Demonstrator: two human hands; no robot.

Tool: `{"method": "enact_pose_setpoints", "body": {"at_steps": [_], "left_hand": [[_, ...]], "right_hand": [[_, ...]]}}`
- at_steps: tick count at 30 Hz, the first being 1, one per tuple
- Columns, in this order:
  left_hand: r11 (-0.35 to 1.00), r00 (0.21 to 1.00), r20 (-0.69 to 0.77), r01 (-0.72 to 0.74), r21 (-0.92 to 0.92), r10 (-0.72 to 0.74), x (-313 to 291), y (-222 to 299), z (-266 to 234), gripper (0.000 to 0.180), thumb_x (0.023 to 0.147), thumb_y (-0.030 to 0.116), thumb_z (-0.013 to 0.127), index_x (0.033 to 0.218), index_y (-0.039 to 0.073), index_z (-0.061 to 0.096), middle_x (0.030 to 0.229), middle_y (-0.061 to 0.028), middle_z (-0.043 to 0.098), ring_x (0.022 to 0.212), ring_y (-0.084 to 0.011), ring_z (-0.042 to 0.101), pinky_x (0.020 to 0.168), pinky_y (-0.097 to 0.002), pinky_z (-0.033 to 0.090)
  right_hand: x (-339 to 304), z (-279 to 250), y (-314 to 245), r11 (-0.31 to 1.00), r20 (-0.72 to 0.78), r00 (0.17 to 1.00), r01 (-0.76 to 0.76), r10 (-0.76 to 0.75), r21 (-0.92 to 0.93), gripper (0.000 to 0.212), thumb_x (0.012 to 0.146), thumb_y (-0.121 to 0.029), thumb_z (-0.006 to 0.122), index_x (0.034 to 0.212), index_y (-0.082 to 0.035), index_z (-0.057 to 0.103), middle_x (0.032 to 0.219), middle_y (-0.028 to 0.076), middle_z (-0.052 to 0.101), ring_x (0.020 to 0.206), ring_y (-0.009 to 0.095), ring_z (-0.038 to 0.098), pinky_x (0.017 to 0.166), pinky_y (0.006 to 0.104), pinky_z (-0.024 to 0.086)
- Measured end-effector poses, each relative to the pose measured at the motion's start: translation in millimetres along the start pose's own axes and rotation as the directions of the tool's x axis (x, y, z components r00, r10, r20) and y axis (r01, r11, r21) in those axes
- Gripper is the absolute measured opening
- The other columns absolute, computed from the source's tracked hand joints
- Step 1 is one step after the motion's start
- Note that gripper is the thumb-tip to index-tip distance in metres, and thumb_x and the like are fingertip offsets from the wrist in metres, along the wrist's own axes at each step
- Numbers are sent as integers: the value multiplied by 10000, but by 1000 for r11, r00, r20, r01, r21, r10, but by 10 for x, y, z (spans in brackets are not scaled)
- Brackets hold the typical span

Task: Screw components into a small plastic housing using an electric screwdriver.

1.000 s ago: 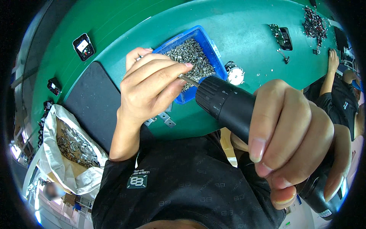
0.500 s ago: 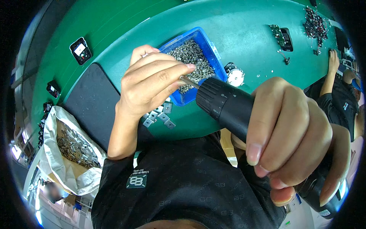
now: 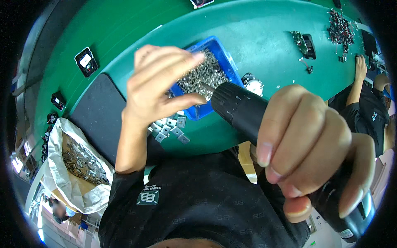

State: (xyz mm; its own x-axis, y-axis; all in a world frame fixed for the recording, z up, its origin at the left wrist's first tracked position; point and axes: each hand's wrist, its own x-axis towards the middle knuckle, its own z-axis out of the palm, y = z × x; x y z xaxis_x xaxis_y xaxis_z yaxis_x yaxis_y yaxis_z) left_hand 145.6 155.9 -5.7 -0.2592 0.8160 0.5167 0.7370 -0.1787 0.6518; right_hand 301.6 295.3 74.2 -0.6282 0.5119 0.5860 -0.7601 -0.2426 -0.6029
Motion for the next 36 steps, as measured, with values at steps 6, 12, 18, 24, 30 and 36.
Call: {"method": "enact_pose_setpoints", "body": {"at_steps": [6, 12, 18, 24, 30, 36], "left_hand": [[978, 944, -281, -198, -66, 172, 377, -932, 17, 851, 739, 206, 765, 1448, 0, 342, 1425, -236, 421, 1323, -374, 414, 1082, -452, 341], [995, 999, -37, 22, 96, -18, 641, -1106, 190, 1005, 683, 320, 821, 1450, -39, 280, 1433, -269, 393, 1348, -392, 371, 1127, -461, 289], [915, 898, 181, 386, 114, -401, 940, -807, 121, 786, 692, 299, 795, 1317, -7, 430, 1252, -247, 540, 1209, -376, 507, 1065, -435, 370], [993, 992, -75, -108, -54, 104, 641, -246, -56, 869, 578, 187, 854, 1337, 62, 450, 1218, -146, 581, 1059, -354, 591, 890, -416, 501], [964, 982, -74, -184, -191, 172, 512, -61, -29, 982, 483, 116, 844, 1376, 106, 436, 1140, -107, 616, 1002, -338, 602, 856, -427, 497], [964, 970, -19, -243, -107, 242, 463, -77, -27, 1063, 481, 127, 880, 1415, 50, 378, 1334, -145, 555, 1047, -319, 643, 898, -395, 519]], "right_hand": [[58, 81, -47, 994, -38, 996, -79, 76, -80, 387, 639, -81, 773, 981, -197, 633, 681, -71, 611, 613, 45, 588, 674, 198, 485], [93, 91, -81, 982, -58, 994, -102, 94, -157, 400, 635, -113, 757, 1001, -193, 618, 681, -70, 603, 609, 48, 578, 677, 207, 485], [154, 87, -143, 986, -99, 995, -30, 14, -164, 372, 658, -126, 743, 1002, -173, 610, 690, -72, 588, 603, 51, 553, 681, 209, 459], [211, 156, -304, 981, -264, 957, 75, -122, -181, 179, 669, -152, 742, 780, -164, 602, 699, -79, 592, 626, 40, 564, 727, 208, 452], [216, 226, -333, 980, -312, 943, 51, -111, -193, 196, 650, -161, 746, 665, -183, 552, 689, -84, 582, 633, 35, 553, 754, 211, 434], [216, 305, -270, 978, -346, 931, 46, -115, -202, 227, 644, -167, 748, 611, -193, 525, 690, -89, 574, 644, 32, 546, 770, 219, 417]]}}
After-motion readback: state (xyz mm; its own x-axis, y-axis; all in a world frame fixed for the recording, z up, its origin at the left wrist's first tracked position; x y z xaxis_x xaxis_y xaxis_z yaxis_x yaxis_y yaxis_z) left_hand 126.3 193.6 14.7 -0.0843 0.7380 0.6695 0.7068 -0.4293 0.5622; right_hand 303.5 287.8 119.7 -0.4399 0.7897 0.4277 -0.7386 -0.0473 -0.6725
